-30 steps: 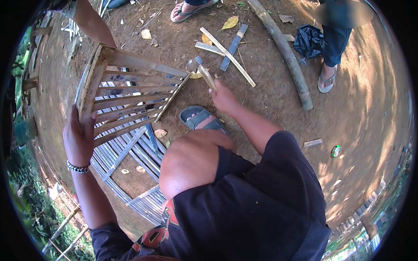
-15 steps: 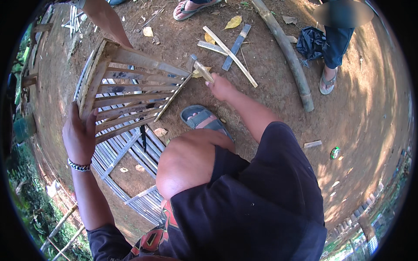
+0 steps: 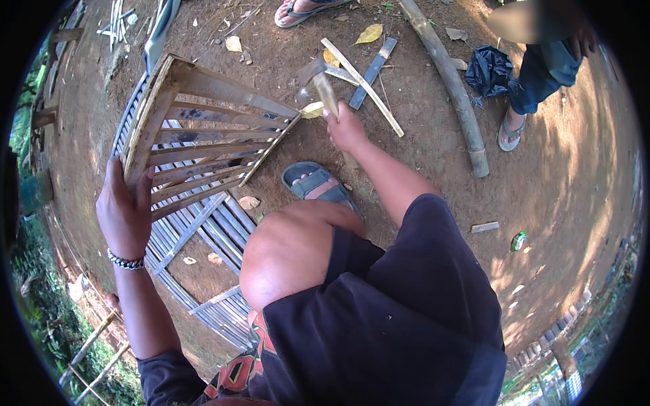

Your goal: The person assembles a rectangular bamboo frame by securing slats to a base structure. They use a hammer to drive nails into the joints and a saw to trim excess material from the bamboo pieces. The person works on the ground in an outdoor area, handling the frame and tools with both hands.

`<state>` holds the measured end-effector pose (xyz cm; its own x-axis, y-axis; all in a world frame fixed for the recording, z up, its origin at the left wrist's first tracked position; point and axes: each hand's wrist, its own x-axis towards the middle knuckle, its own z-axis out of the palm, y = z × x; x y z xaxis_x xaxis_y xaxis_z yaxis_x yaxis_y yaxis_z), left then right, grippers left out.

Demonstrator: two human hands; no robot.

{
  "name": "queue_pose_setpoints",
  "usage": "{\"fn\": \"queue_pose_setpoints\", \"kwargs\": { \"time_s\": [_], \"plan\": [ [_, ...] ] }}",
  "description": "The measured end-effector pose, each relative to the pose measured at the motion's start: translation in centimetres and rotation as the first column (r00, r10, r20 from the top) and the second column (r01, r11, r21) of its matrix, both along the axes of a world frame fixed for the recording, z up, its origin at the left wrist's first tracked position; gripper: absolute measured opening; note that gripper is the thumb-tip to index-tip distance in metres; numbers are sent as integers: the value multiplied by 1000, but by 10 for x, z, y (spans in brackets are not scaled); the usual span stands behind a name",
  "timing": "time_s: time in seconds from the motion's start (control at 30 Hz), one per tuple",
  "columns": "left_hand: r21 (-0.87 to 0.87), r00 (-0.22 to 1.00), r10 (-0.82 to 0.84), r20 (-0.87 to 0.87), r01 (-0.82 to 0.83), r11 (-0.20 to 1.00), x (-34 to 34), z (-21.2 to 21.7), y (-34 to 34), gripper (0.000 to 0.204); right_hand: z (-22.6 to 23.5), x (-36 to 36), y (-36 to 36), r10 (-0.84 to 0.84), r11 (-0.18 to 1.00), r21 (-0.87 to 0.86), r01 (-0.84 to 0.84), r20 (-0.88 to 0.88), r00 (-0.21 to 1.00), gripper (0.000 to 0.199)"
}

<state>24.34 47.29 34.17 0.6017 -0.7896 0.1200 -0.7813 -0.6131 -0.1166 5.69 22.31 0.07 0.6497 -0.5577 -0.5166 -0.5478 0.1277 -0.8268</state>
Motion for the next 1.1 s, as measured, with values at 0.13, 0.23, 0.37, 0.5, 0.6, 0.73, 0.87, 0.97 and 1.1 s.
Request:
{"fn": "queue_pose_setpoints", "kwargs": {
  "time_s": [0.13,0.23,0.37,0.5,0.6,0.73,0.87,0.97,1.1],
  "plan": [
    [8,1000,1,10,-1,1000,0,2,-3,41,6,8,29,-375,926,73,370,71,924,35],
    [9,999,33,-16,-33,999,-1,-3,-6,41,-42,-15,23,132,985,-89,-151,-190,973,37],
    [4,999,30,-13,-30,1000,1,-1,-1,42,-31,-7,2,203,951,-198,-238,-182,962,33],
    [34,997,71,-31,-70,997,-2,5,-2,42,-2,6,30,-263,951,-150,270,65,963,30],
    [18,999,48,-24,-48,999,-1,0,-6,41,-42,-19,34,-24,959,-284,-16,-138,990,34],
    [-3,1000,29,11,-29,1000,1,-4,-1,40,-38,-29,14,295,941,-90,-326,-253,921,31],
    [-29,999,35,10,-34,999,-2,0,0,40,11,-12,20,-215,971,112,210,36,976,29],
    [9,998,57,-13,-57,998,-3,1,-3,42,7,-10,43,-263,960,93,263,-12,965,28],
    [72,992,118,-50,-115,991,-6,3,-7,47,-6,-16,23,260,966,74,-249,-267,928,33]
  ]
}}
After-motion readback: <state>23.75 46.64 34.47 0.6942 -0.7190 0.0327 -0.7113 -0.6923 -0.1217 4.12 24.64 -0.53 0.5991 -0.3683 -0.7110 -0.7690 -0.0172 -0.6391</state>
